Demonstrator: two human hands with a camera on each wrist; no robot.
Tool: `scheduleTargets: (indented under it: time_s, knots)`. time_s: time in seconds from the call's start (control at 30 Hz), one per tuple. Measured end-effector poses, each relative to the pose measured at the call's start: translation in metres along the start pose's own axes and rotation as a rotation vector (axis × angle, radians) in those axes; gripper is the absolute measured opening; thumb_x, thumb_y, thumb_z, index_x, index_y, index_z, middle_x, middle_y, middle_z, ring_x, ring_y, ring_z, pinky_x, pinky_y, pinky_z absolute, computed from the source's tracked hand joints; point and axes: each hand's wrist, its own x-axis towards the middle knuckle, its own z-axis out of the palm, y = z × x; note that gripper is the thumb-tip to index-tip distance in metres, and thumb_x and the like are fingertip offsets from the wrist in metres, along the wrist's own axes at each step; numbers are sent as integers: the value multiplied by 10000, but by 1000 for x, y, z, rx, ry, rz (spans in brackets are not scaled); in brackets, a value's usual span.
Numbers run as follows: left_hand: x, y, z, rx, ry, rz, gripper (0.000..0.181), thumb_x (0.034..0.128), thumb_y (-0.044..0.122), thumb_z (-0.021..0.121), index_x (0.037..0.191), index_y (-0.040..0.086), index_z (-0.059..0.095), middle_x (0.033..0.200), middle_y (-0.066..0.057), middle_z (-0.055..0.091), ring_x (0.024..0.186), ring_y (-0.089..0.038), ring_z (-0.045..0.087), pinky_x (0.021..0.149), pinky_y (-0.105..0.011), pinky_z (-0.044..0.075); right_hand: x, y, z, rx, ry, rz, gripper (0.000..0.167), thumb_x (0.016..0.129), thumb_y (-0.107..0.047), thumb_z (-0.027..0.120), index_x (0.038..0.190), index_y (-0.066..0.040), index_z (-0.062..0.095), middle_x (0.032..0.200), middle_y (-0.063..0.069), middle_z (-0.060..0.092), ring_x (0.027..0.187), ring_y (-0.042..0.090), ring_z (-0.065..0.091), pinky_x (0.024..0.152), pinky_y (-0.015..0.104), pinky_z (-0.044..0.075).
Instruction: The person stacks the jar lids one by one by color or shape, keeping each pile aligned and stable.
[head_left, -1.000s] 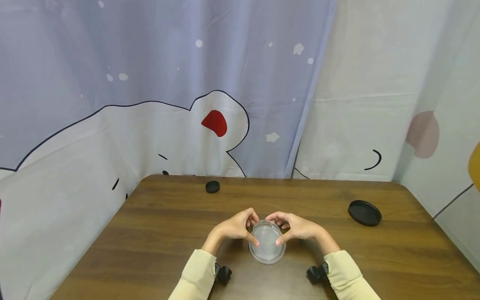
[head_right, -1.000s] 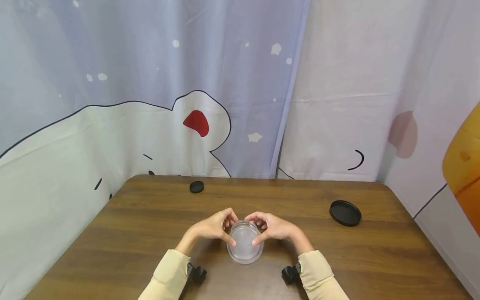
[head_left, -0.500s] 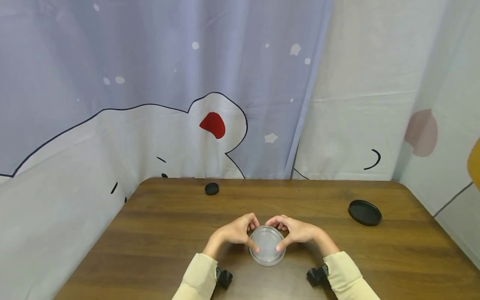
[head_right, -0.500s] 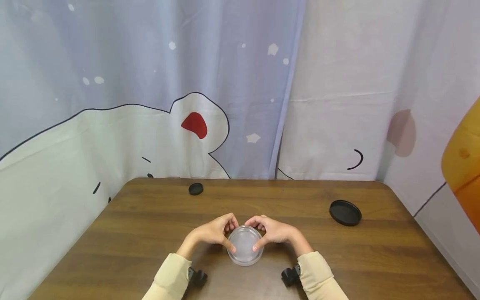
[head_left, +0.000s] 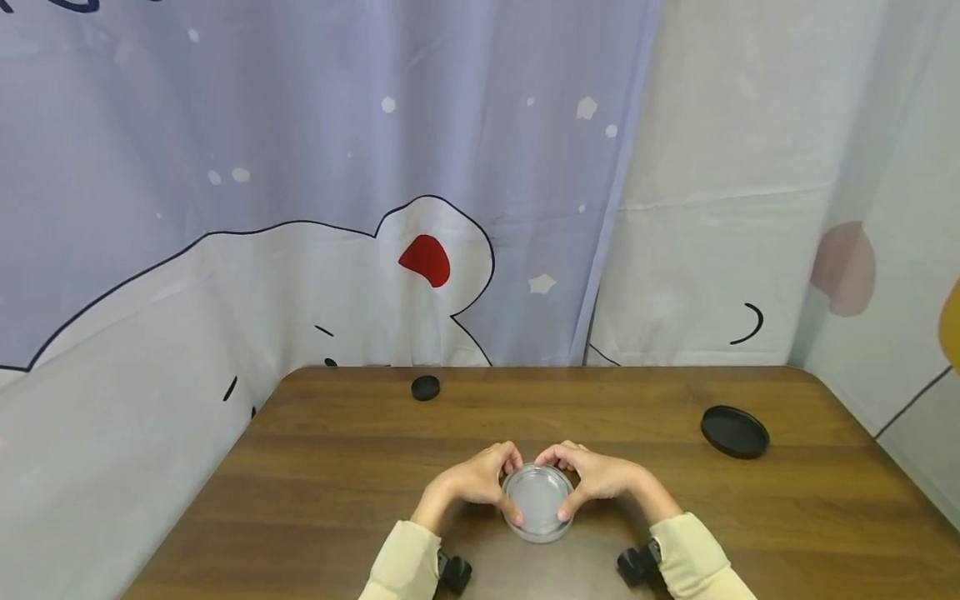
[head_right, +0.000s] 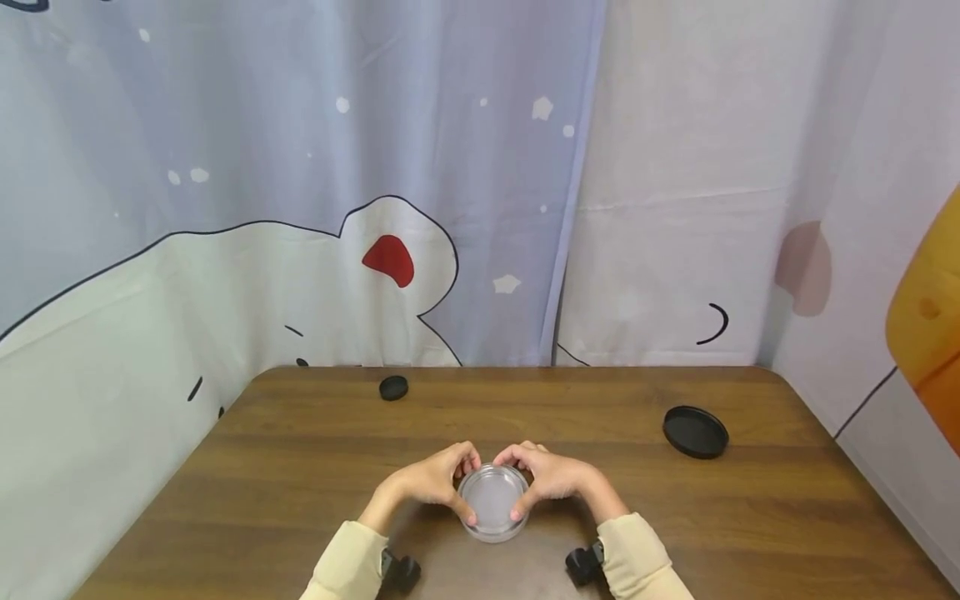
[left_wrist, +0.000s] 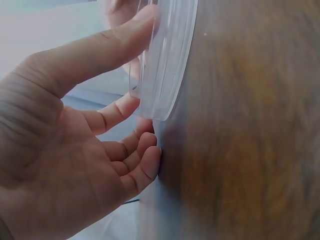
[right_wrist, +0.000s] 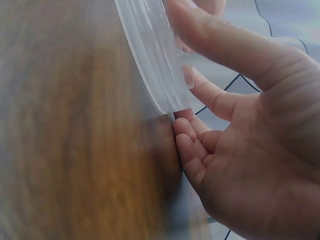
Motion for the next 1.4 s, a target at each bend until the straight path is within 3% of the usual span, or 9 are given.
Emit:
scheduleTargets:
  time_s: [0.53, 1.17, 1.4]
  knots:
    - [0, -3, -5, -57, 2, -5, 555, 643, 90, 889, 1066, 72, 530, 965, -41, 489, 901, -152, 452, 735, -211, 396, 1, 0, 2, 1, 57, -32, 694, 696, -174, 861, 1290, -67, 518, 1174, 101, 518, 1052, 177, 405, 877, 297, 369]
    - [-6, -5, -7, -80, -6, -14, 583, 667, 81, 871, 1129, 53, 516, 981, -50, 479, 905, -154, 444, 735, -199, 393, 2, -3, 6, 40, 70, -47, 693, 714, -182, 853, 1308, -54, 520, 1206, 121, 534, 1038, 176, 406, 880, 277, 359]
    - [-4, 0, -12, -77, -28, -6, 637, 695, 80, 843, 1203, 51, 460, 1059, -67, 465, 965, -160, 440, 796, -220, 407, 2, -2, -2, 121, 86, -69, 714, 754, -165, 823, 1340, 41, 471, 1266, 221, 531, 1023, 205, 479, 884, 278, 423]
